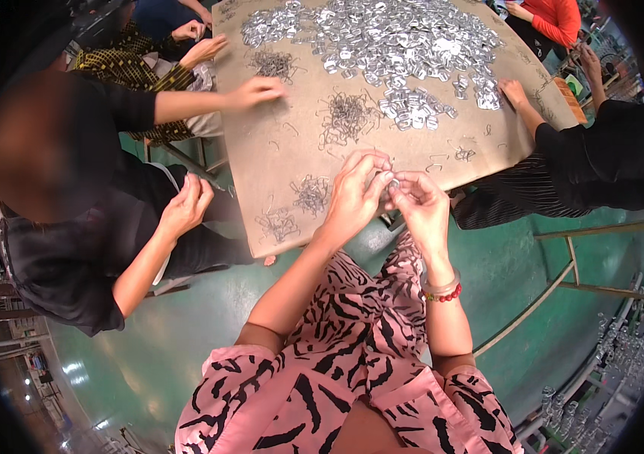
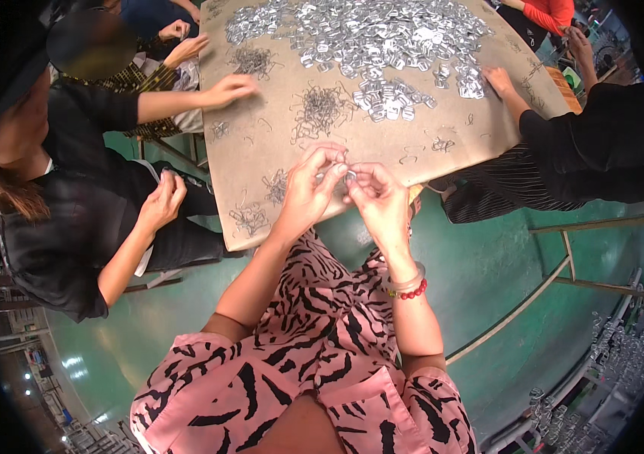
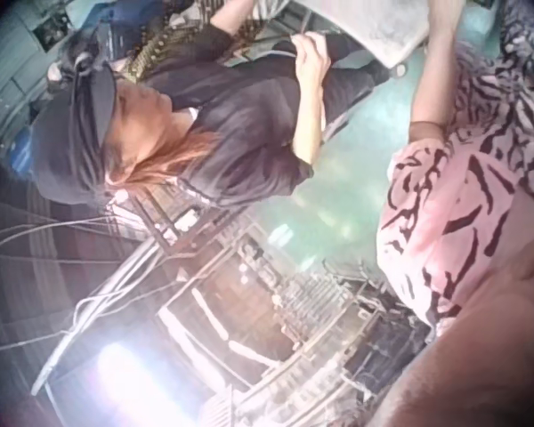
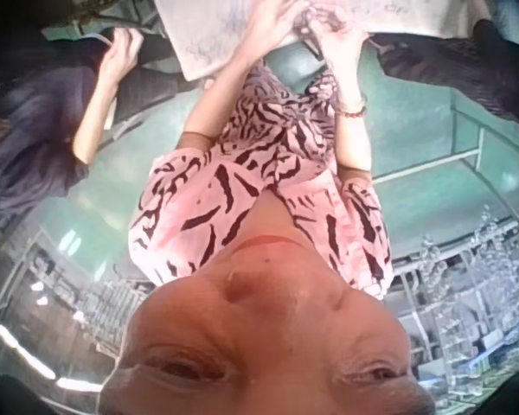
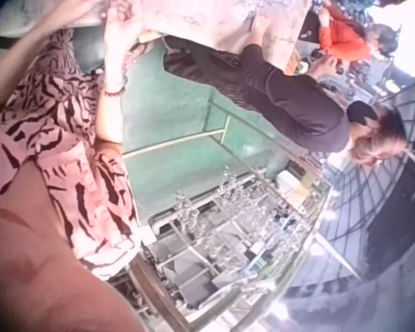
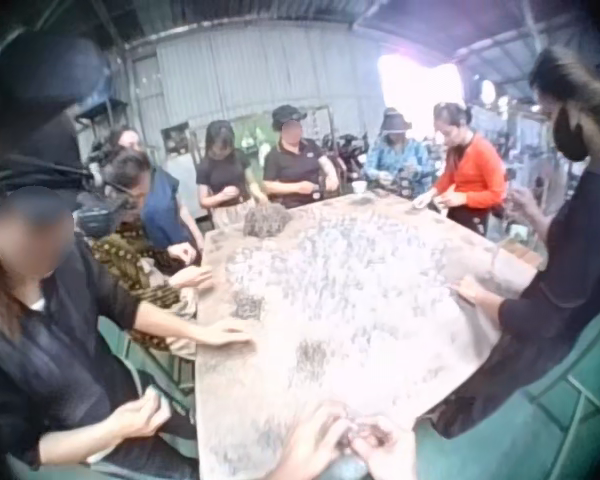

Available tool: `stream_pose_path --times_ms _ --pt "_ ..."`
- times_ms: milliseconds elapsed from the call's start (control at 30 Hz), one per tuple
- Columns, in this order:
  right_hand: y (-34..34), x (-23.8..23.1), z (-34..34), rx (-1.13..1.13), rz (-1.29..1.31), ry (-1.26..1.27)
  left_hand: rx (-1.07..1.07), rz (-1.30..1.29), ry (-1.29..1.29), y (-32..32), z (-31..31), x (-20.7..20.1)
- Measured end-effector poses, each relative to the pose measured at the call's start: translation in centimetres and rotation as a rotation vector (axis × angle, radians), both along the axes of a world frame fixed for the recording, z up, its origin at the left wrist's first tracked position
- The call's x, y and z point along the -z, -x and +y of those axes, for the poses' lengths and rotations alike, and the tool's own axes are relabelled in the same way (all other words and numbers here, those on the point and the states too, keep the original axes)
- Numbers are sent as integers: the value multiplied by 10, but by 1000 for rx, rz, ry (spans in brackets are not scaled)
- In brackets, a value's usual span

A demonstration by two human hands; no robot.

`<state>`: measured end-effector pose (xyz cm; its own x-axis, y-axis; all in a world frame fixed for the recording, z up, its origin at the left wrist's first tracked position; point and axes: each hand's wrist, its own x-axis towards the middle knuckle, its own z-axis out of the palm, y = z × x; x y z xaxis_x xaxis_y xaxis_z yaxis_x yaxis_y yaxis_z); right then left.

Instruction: The person sorts through a pile of small metal buckles on a table, picking them up individually and placing them into smaller clusters or onto a chain.

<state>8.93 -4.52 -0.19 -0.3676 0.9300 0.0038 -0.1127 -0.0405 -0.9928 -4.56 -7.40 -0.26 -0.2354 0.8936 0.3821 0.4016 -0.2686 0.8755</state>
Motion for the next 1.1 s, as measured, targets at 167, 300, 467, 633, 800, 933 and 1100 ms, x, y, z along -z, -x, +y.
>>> stream_pose_path --times_ms 167,300,467,633,800,933,1100 --pt "-22 -4 29 19 71 -23 63 -264 125 5 -6 -4" --pt "-37 53 118 209 -180 37 59 -337 121 -3 -11 2" --pt "-1 104 190 332 -545 -153 126 -348 194 -24 -29 16" --pt "18 96 190 377 -530 -47 158 -285 230 -33 -33 22" --pt "3 74 137 329 -16 -3 157 -154 143 -24 -22 7" --pt "-13 18 54 184 -105 40 84 -75 119 -21 -17 5" --pt "-23 -13 -7 187 -32 -36 127 6 9 -24 -25 4"
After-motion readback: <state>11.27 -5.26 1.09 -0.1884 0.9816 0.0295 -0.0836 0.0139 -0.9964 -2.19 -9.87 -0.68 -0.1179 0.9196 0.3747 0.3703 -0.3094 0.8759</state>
